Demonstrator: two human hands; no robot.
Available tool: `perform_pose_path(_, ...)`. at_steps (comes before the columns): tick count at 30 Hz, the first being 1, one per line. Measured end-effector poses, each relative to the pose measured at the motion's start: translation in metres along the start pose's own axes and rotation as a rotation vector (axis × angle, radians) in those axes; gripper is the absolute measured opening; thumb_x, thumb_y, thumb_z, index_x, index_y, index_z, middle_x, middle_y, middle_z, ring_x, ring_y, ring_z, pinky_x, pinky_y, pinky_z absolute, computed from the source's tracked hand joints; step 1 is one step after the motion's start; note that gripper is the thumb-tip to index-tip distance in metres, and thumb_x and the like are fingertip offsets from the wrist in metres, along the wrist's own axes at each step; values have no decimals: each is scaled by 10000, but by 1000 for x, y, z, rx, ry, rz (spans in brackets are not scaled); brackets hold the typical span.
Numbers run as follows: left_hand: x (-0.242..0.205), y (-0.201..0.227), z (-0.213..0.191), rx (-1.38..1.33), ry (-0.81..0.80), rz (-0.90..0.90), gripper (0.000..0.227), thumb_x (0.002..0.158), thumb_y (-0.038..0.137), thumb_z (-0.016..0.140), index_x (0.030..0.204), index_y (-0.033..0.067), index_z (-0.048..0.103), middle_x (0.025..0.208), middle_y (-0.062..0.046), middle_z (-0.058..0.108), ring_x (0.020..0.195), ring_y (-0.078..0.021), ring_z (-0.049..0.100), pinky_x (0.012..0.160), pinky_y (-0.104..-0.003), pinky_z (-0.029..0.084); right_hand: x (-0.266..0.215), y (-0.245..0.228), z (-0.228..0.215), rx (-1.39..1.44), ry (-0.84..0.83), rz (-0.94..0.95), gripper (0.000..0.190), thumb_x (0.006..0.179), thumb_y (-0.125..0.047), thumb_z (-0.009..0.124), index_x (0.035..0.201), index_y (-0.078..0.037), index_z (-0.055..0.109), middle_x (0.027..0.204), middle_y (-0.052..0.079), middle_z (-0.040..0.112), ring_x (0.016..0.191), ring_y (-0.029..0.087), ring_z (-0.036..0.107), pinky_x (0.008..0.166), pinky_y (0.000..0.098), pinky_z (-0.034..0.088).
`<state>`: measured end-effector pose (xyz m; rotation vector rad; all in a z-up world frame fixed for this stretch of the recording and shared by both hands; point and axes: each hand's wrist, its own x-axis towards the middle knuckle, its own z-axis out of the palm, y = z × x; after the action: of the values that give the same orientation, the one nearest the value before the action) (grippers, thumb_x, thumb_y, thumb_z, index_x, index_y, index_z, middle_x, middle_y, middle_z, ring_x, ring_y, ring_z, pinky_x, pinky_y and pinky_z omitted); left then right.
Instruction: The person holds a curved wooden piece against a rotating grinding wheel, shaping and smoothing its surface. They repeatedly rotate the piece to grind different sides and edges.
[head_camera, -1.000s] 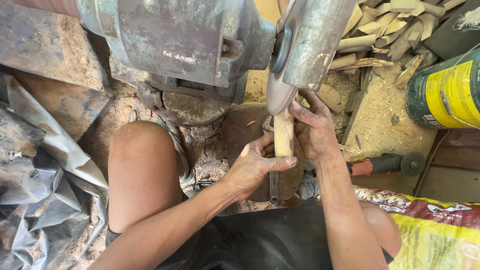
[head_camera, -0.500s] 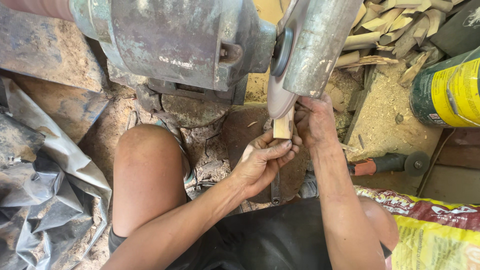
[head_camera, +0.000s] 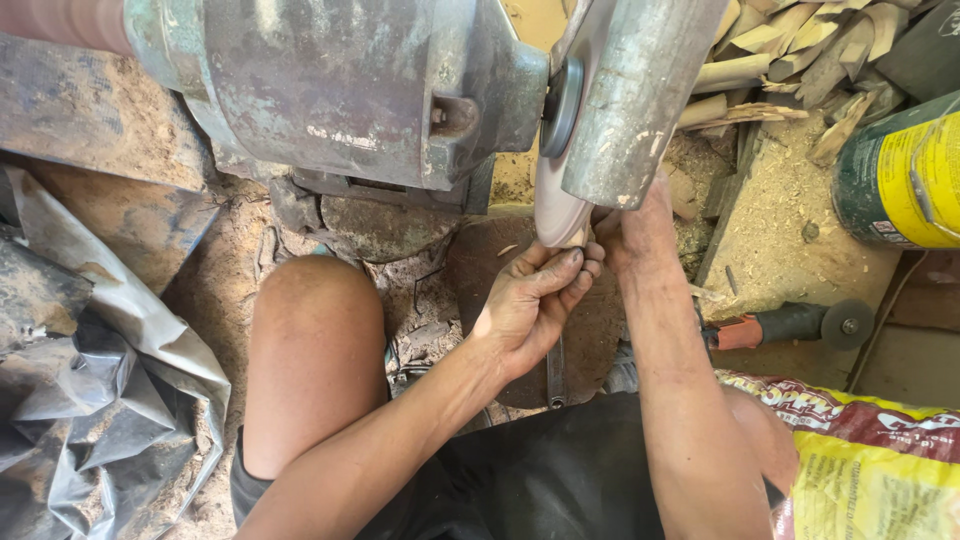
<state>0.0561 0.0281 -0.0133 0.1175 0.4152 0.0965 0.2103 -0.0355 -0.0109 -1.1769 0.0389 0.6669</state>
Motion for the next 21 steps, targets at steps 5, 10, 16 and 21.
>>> perform_pose_path(5, 7, 2, 1, -3, 25, 5, 228, 988, -19, 640, 1214, -32, 667, 1104, -139, 720, 982, -174, 703, 917, -263, 585, 4, -1, 4, 17, -33, -30, 331, 997, -232, 628, 1218, 10, 591, 1098, 130, 702, 967, 198, 747, 889, 401, 660)
perform_pose_path(10, 6, 1, 2, -10, 27, -3, 224, 975, -23, 652, 1198, -37, 674, 1098, -138, 720, 973, -176, 702, 918, -260, 588, 8, 2, -4, 40, -84, -63, 310, 1020, -153, 675, 1236, 59, 605, 1106, 159, 697, 976, 208, 728, 950, 414, 652)
perform_pose_path(16, -4, 0, 0, 29, 30, -25, 244, 954, -17, 672, 1198, -15, 674, 1088, -126, 718, 979, -175, 695, 927, -260, 580, 1, 3, -2, 78, -14, -11, 507, 921, -37, 634, 1387, 43, 453, 1115, 187, 694, 898, 235, 738, 842, 409, 651)
perform_pose_path(21, -17, -2, -1, 95, -4, -23, 272, 947, 25, 707, 1214, -4, 667, 1094, -110, 717, 982, -166, 690, 921, -266, 564, -15, -2, 0, 48, -62, -31, 702, 932, -40, 622, 1548, 51, 300, 1189, 239, 673, 943, 268, 734, 832, 396, 647)
